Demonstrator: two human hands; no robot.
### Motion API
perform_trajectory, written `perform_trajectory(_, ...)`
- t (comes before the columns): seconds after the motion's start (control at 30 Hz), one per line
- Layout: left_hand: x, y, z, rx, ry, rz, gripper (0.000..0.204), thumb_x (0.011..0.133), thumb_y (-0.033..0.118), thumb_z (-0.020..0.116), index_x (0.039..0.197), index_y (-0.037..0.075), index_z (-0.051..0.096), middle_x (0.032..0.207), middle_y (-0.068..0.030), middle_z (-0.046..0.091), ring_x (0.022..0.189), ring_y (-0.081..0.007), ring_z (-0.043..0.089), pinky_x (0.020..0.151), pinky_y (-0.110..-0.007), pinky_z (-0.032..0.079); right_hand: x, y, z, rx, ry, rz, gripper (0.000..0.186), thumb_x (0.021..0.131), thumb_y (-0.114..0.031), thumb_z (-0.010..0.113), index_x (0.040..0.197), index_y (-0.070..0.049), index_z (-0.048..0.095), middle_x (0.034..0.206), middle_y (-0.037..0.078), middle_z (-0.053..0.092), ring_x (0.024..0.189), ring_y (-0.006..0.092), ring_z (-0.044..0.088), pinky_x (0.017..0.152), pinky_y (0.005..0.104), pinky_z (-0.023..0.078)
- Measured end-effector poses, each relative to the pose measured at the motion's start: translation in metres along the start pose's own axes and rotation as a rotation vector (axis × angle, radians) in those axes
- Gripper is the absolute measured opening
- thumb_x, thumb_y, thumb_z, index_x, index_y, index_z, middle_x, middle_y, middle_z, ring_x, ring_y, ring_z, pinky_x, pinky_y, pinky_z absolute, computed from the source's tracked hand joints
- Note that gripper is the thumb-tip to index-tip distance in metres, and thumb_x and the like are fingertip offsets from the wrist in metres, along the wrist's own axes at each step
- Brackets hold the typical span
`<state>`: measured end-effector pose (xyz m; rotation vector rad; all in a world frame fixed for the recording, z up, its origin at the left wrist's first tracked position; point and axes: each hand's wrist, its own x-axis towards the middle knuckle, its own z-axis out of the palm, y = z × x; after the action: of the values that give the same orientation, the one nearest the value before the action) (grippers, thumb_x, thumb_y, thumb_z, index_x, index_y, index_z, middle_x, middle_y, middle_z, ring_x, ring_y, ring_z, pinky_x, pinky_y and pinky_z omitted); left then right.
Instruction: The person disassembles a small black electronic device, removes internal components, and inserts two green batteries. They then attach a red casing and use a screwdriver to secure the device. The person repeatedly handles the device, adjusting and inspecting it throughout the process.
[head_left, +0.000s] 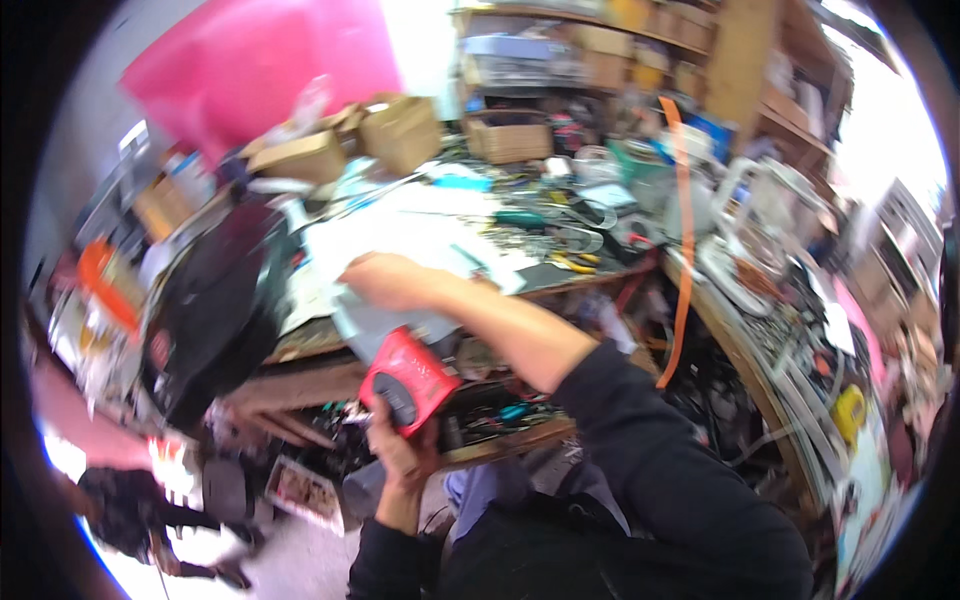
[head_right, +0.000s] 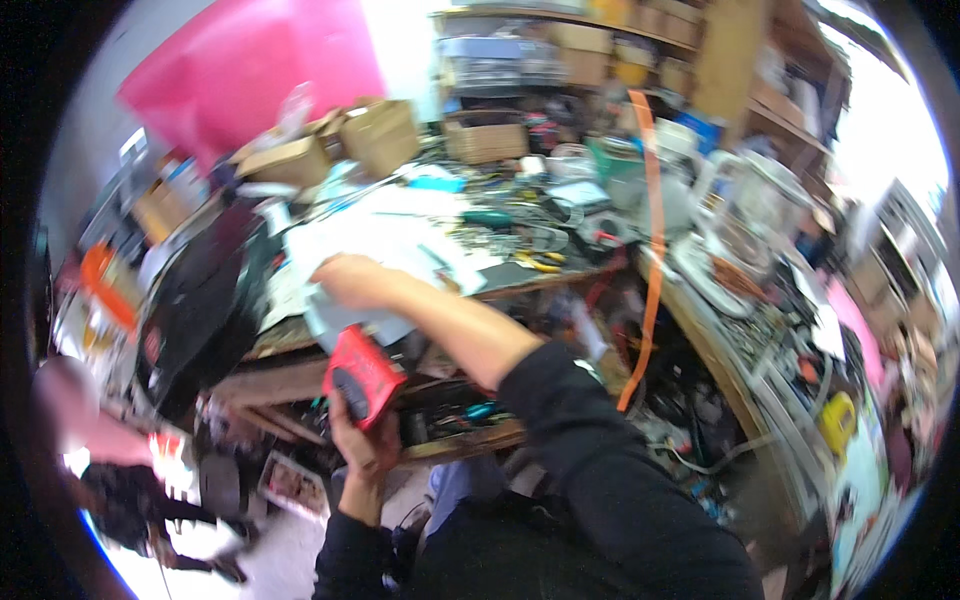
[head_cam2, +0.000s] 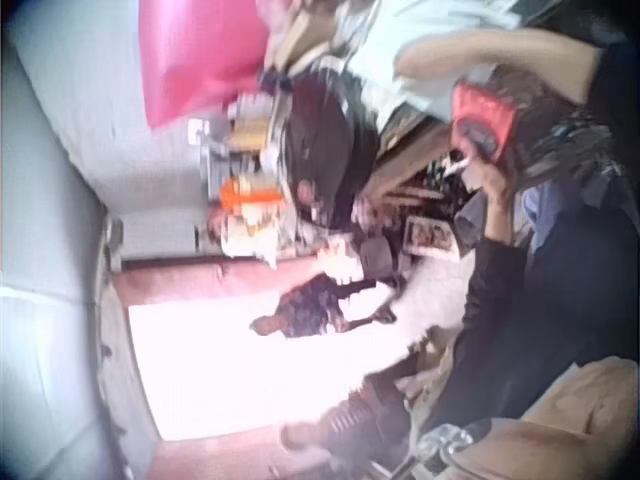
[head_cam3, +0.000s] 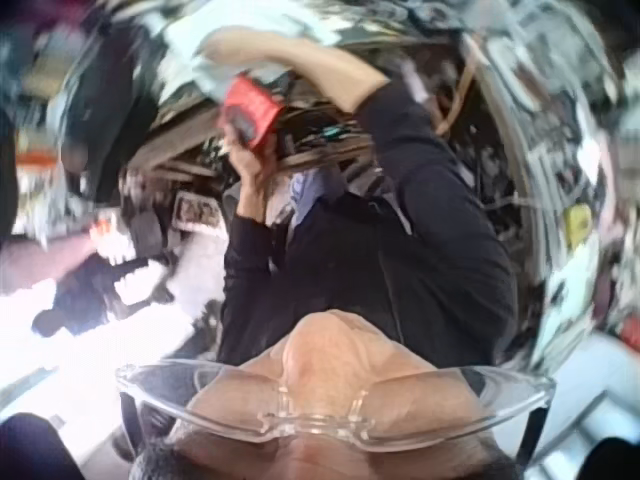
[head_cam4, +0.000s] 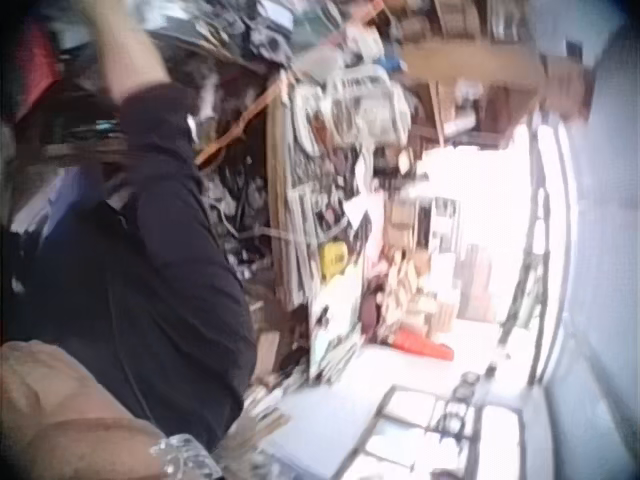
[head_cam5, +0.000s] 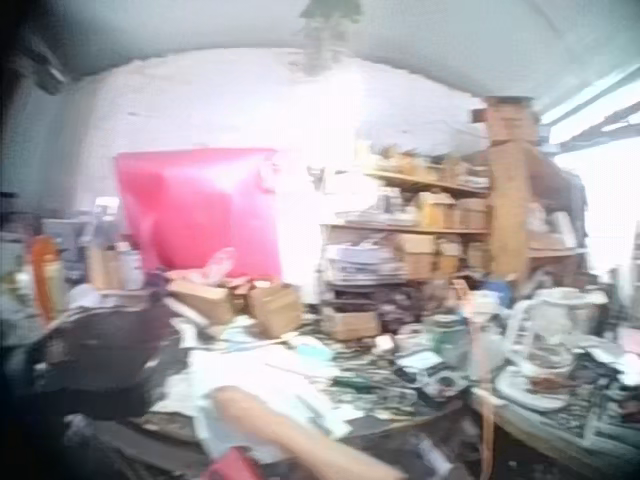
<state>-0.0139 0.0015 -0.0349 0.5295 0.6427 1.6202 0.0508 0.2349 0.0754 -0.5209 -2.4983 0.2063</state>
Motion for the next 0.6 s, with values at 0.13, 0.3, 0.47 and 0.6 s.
perform_trajectory(0.13, -0.006, 0.011, 0.01, -0.006, 0.087, 0.056, 0.06, 0.103, 0.063, 0.044, 0.11, 0.007, 0.064, 0.073, -0.003, 0.066, 0.043, -0.0125, 0.049, 0.036, -0.024, 0.036, 0.016, -0.014, 0.015, -0.243, 0.029, -0.163, 0.011, 0.076, -0.012, 0.065, 0.075, -0.004, 0.073, 0.084, 0.017, 0.071, 0.082, 0.0375, 0.072, 0.074, 0.0478, 0.058)
perform_trajectory(0.3, 0.003, 0.007, 0.003, -0.042, -0.055, 0.032, 0.059, 0.103, 0.061, 0.047, 0.12, 0.007, 0.06, 0.087, -0.0089, 0.071, 0.051, -0.014, 0.057, 0.037, -0.022, 0.035, -0.003, -0.016, -0.012, -0.224, 0.074, -0.052, 0.007, 0.075, -0.005, 0.064, 0.076, -0.002, 0.07, 0.086, 0.019, 0.07, 0.088, 0.038, 0.071, 0.075, 0.0461, 0.058)
perform_trajectory(0.47, -0.002, 0.006, 0.004, 0.0, -0.048, 0.027, 0.053, 0.103, 0.058, 0.049, 0.116, 0.009, 0.062, 0.082, -0.0032, 0.07, 0.051, -0.0115, 0.056, 0.039, -0.024, 0.037, -0.057, -0.024, -0.095, -0.312, 0.119, 0.124, 0.007, 0.073, 0.0, 0.062, 0.077, -0.001, 0.068, 0.088, 0.019, 0.068, 0.09, 0.0381, 0.069, 0.077, 0.0455, 0.058)
perform_trajectory(0.6, -0.008, 0.006, 0.007, -0.024, 0.067, 0.056, 0.051, 0.102, 0.06, 0.05, 0.11, 0.011, 0.063, 0.076, -0.0026, 0.067, 0.045, -0.0109, 0.049, 0.036, -0.025, 0.032, -0.134, -0.032, -0.198, -0.55, 0.119, 0.288, 0.003, 0.072, -0.002, 0.064, 0.074, 0.0, 0.065, 0.083, 0.02, 0.066, 0.082, 0.0388, 0.067, 0.078, 0.0467, 0.056)
